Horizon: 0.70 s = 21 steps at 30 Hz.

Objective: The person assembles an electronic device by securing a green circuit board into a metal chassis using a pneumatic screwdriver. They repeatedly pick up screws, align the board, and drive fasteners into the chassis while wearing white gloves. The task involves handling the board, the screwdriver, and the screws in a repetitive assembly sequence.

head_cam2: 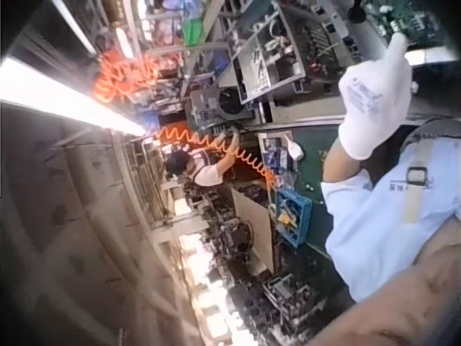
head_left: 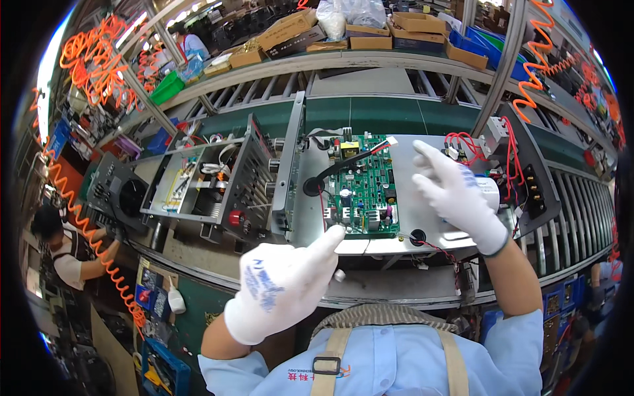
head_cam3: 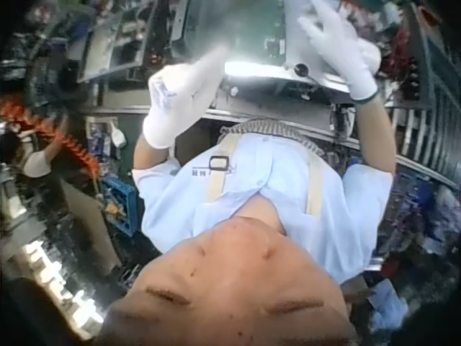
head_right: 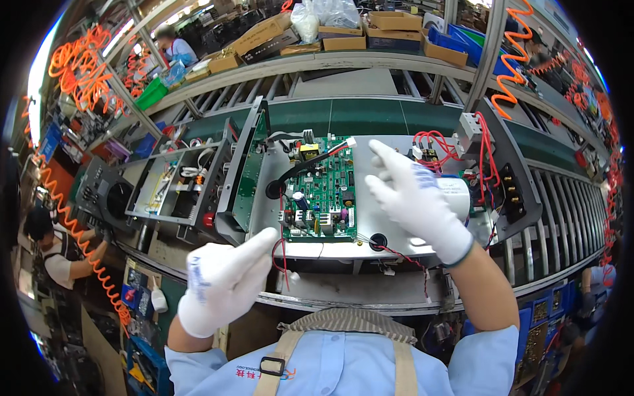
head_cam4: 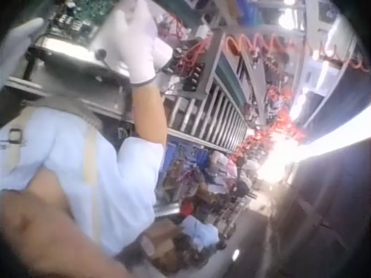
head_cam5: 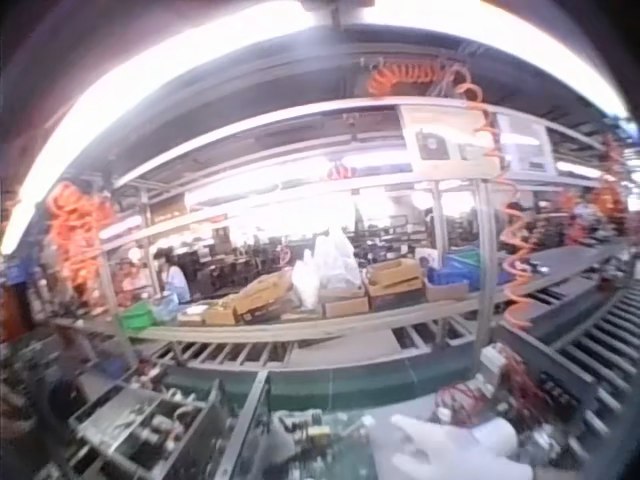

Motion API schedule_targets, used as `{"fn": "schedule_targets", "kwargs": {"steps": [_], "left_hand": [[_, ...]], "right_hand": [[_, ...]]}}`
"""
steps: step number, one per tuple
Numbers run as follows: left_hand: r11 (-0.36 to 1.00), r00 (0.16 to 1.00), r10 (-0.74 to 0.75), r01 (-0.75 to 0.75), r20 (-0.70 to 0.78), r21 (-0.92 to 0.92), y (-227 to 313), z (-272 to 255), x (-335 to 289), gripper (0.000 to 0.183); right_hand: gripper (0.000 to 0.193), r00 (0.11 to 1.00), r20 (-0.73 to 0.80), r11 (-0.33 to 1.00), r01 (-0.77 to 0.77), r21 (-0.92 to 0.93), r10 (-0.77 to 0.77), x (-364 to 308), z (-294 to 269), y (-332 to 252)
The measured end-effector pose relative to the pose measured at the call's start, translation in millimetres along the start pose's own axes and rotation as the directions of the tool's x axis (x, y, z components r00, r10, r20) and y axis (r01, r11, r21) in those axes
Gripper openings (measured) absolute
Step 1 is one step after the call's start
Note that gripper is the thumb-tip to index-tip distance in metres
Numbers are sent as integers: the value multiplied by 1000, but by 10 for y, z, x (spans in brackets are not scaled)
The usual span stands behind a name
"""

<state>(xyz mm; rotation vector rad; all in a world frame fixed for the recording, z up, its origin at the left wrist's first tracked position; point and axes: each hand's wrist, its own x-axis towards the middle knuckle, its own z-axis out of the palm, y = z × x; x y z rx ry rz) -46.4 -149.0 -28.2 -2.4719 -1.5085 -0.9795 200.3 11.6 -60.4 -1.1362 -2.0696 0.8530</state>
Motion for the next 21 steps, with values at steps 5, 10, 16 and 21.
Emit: {"fn": "schedule_targets", "kwargs": {"steps": [5, 10, 16, 21], "left_hand": [[994, 998, -53, 51, 17, 95, 57, -139, 303, 32], [924, 981, 71, -133, 180, 359, -291, 92, 1177, 32], [929, 835, -154, -60, 528, 365, -688, 705, 1773, 32], [906, 943, -99, -47, 317, 421, -671, 444, 1652, 20]], "right_hand": [[72, 979, 109, 816, -78, -573, 171, 368, 286, 80], [71, 888, 150, 872, -457, 172, 435, 529, 435, 212], [33, 925, 202, 720, -378, 583, 322, 532, 579, 241], [25, 965, -202, 664, 40, 747, 169, 578, 674, 250]]}}
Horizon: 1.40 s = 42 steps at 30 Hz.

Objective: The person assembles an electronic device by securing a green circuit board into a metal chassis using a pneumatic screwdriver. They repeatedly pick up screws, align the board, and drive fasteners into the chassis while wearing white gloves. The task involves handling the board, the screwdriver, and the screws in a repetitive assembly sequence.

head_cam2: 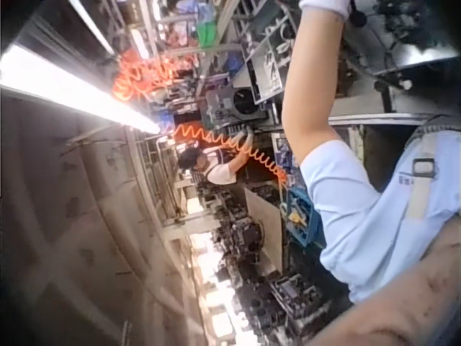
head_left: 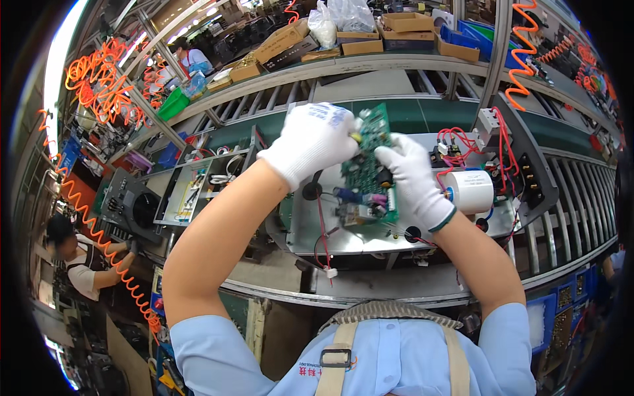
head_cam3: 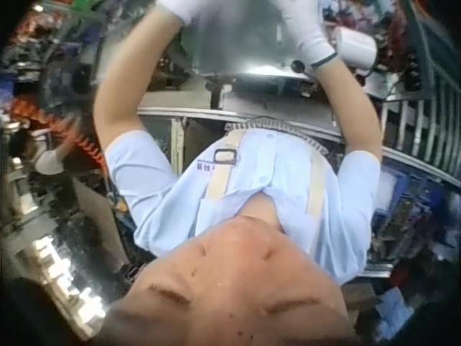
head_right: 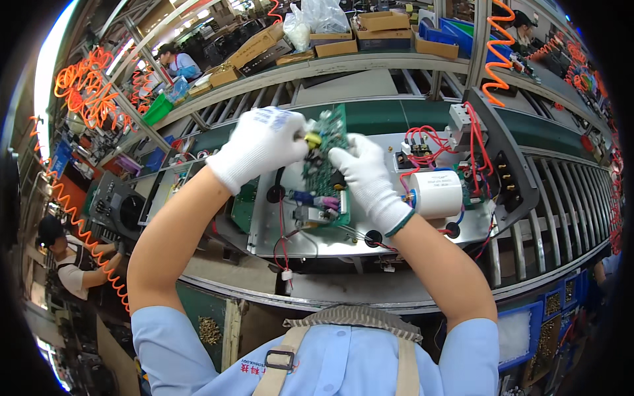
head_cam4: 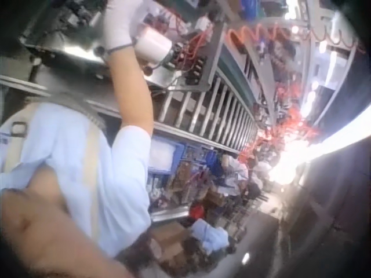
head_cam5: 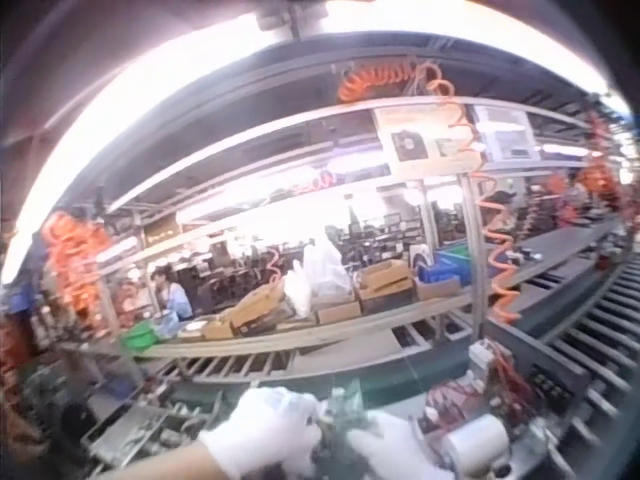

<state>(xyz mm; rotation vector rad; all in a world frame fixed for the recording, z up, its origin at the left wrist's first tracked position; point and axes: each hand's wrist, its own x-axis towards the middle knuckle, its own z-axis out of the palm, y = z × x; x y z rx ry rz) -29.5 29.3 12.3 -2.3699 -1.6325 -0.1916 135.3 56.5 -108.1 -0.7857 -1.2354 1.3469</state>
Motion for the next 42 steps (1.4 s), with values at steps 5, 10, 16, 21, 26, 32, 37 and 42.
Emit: {"fn": "schedule_targets", "kwargs": {"steps": [5, 10, 16, 21, 26, 32, 37, 42], "left_hand": [[978, 945, -208, 208, -254, -27, -182, -143, -570, 18], [948, 946, -277, 240, -166, -211, -189, -177, -662, 21], [673, 907, -417, 348, 53, -652, -285, -136, -751, 11], [447, 937, -340, 235, 78, -863, -463, 14, -764, 12], [400, 955, -195, 286, 224, -871, -523, -173, -786, 12], [332, 953, -35, 296, 301, -896, -568, -237, -843, 11], [375, 968, -234, 176, 91, -910, -501, -16, -891, 14], [412, 965, -259, 80, -33, -908, -363, -28, -867, 21]], "right_hand": [[27, 953, -103, 959, 281, -45, -284, -137, -111, -573], [37, 843, -67, 833, 512, -208, -534, -80, -173, -877], [42, 651, -219, 667, 593, -451, -727, -88, -356, -1247], [37, 507, -434, 667, 573, -476, -745, -288, -627, -1727], [30, 837, -261, 873, 484, -61, -482, -410, -573, -1276], [24, 986, -2, 923, 158, 352, -168, -215, -49, -800], [30, 994, 109, 778, -46, 626, -30, -112, 107, -627], [36, 932, 362, 487, -319, 813, 5, -28, 165, -537]]}}
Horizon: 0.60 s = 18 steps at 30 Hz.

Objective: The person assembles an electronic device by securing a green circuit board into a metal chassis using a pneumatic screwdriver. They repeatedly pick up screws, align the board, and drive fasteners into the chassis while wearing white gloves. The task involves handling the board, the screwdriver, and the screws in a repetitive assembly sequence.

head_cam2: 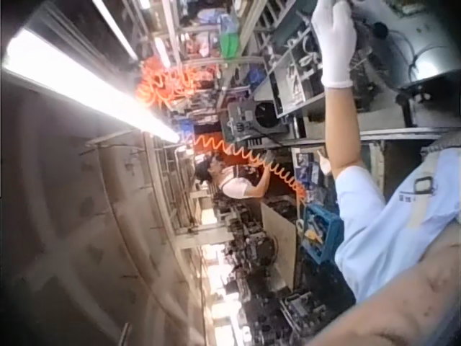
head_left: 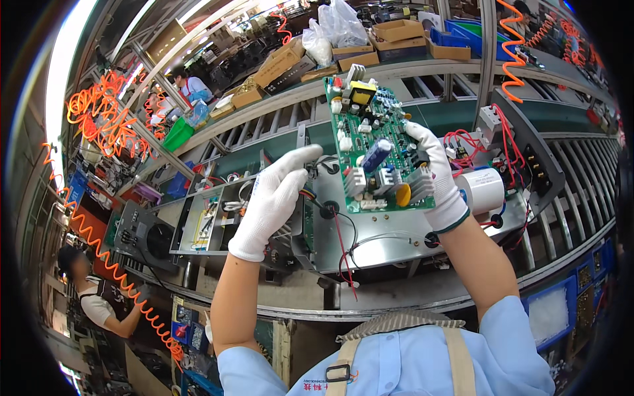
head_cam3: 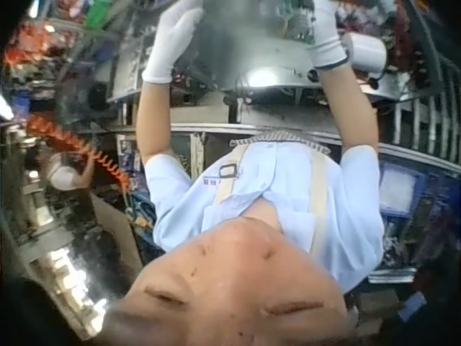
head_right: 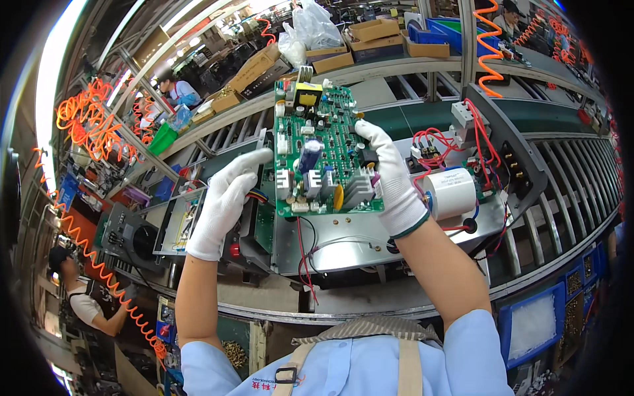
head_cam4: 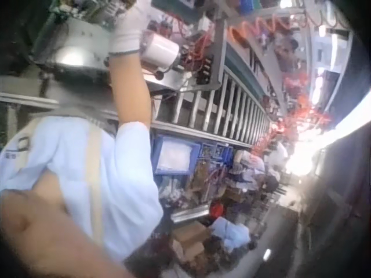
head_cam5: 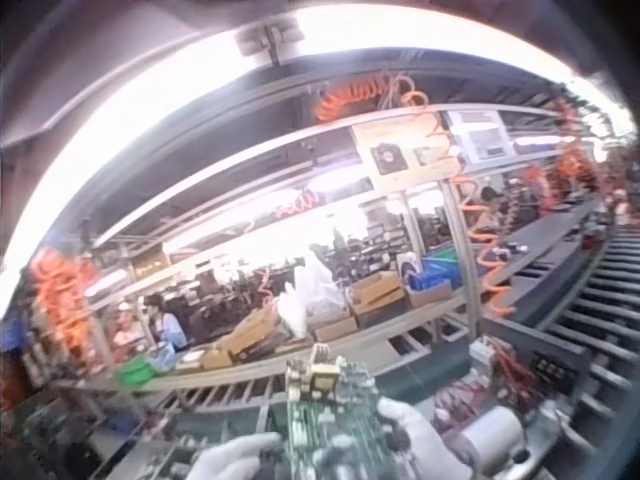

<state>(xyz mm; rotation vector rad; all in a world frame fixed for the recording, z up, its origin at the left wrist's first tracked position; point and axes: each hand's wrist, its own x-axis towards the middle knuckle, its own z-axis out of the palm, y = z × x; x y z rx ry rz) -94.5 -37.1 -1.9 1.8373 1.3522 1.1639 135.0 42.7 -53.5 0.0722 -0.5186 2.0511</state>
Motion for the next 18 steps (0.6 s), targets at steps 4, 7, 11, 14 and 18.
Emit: {"fn": "schedule_targets", "kwargs": {"steps": [4, 7, 11, 14, 18], "left_hand": [[973, 964, -221, 228, 151, -30, 168, -155, -20, 27], [984, 975, -169, 175, 142, -33, 68, -176, -29, 40], [984, 978, -174, 170, 111, 47, 44, -195, 8, 28], [947, 982, -137, 169, 132, -272, -5, -190, 23, 28], [929, 984, -171, 145, -49, -341, -280, -169, -95, 20]], "right_hand": [[38, 993, 17, 964, 119, -239, -118, 115, -56, 45], [37, 976, 75, 874, 216, -435, -204, 258, -138, 95], [32, 973, 79, 873, 230, -429, -218, 279, 9, 261], [31, 978, 75, 911, 208, -355, -195, 458, -8, 452], [36, 999, 33, 933, 10, -358, 2, 419, 70, 455]]}}
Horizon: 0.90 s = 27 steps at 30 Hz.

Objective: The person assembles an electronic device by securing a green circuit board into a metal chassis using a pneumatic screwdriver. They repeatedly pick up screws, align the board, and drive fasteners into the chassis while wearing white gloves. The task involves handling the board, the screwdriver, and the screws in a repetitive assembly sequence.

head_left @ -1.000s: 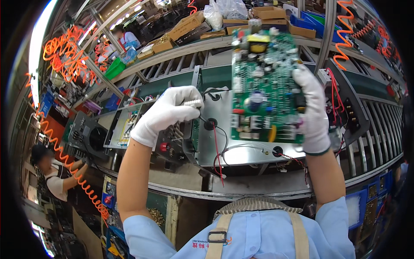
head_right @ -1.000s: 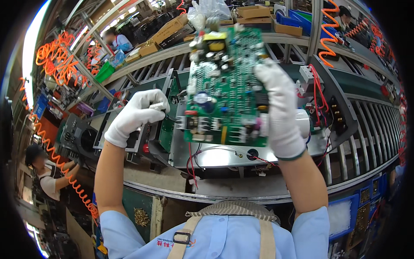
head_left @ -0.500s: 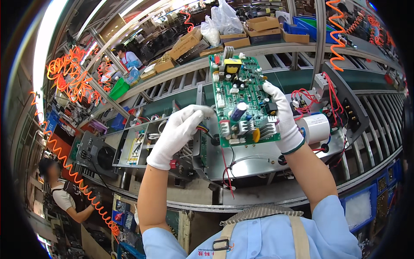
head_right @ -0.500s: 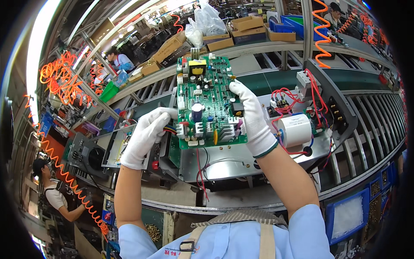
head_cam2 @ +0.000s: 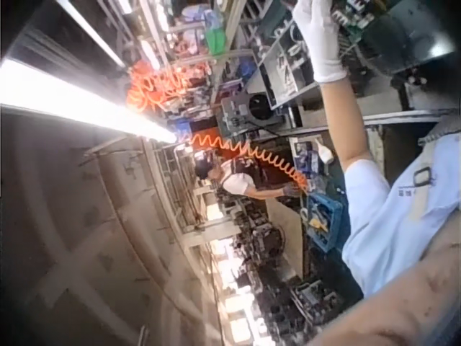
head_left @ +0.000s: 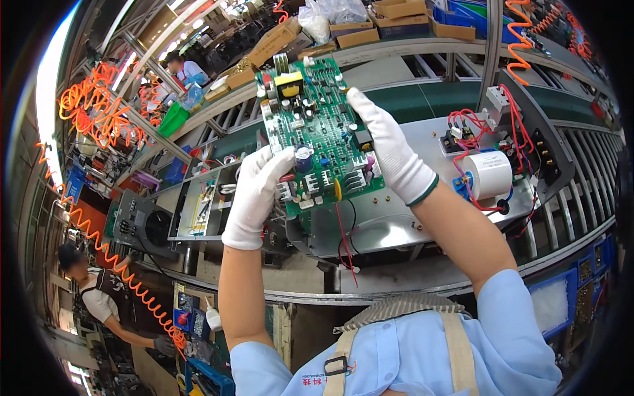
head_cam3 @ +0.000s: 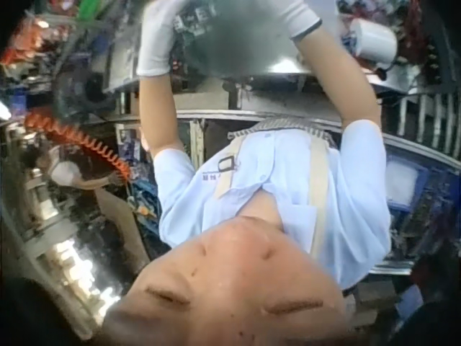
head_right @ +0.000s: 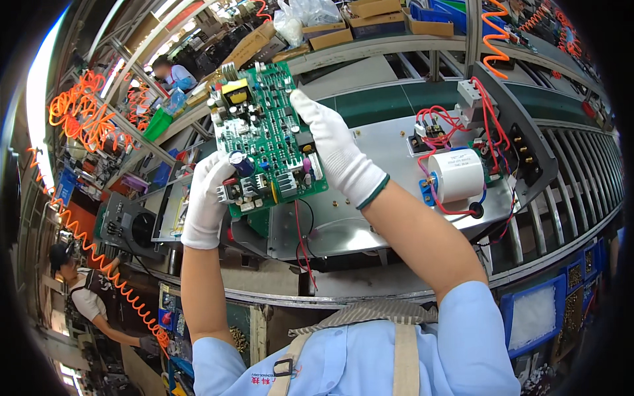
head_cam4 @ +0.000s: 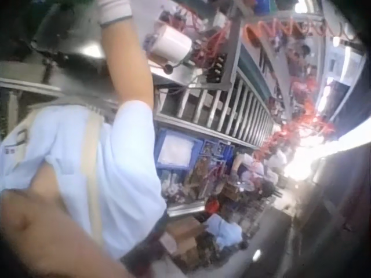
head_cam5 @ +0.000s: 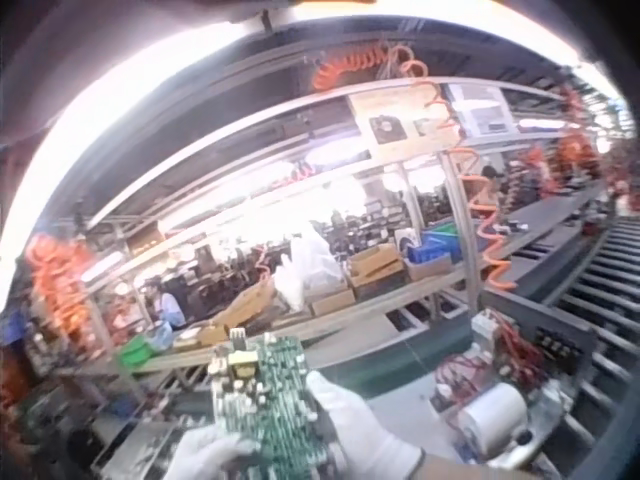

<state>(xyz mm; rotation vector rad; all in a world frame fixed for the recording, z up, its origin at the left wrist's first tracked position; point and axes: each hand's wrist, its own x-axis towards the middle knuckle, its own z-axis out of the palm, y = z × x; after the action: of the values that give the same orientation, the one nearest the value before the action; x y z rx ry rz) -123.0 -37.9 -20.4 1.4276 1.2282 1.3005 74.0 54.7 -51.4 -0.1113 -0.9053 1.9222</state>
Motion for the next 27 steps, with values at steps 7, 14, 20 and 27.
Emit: {"fn": "schedule_targets", "kwargs": {"steps": [7, 14, 20, 27], "left_hand": [[986, 956, 158, -166, -248, -11, -19, 325, -70, 21], [623, 690, 704, -487, -168, 612, -409, 70, 50, 27], [911, 873, 401, -346, -279, 226, -229, 198, -28, 24], [855, 882, 434, -339, -183, 393, -323, 70, -68, 26]], "right_hand": [[32, 999, -16, 227, -27, -973, 50, 261, -785, 130], [37, 991, 112, -588, 134, -798, 73, 855, -821, 792], [32, 995, -59, -560, -2, -828, 84, 1041, -679, 919], [25, 889, -80, 890, -455, -31, 452, 1261, -1158, 748]]}}
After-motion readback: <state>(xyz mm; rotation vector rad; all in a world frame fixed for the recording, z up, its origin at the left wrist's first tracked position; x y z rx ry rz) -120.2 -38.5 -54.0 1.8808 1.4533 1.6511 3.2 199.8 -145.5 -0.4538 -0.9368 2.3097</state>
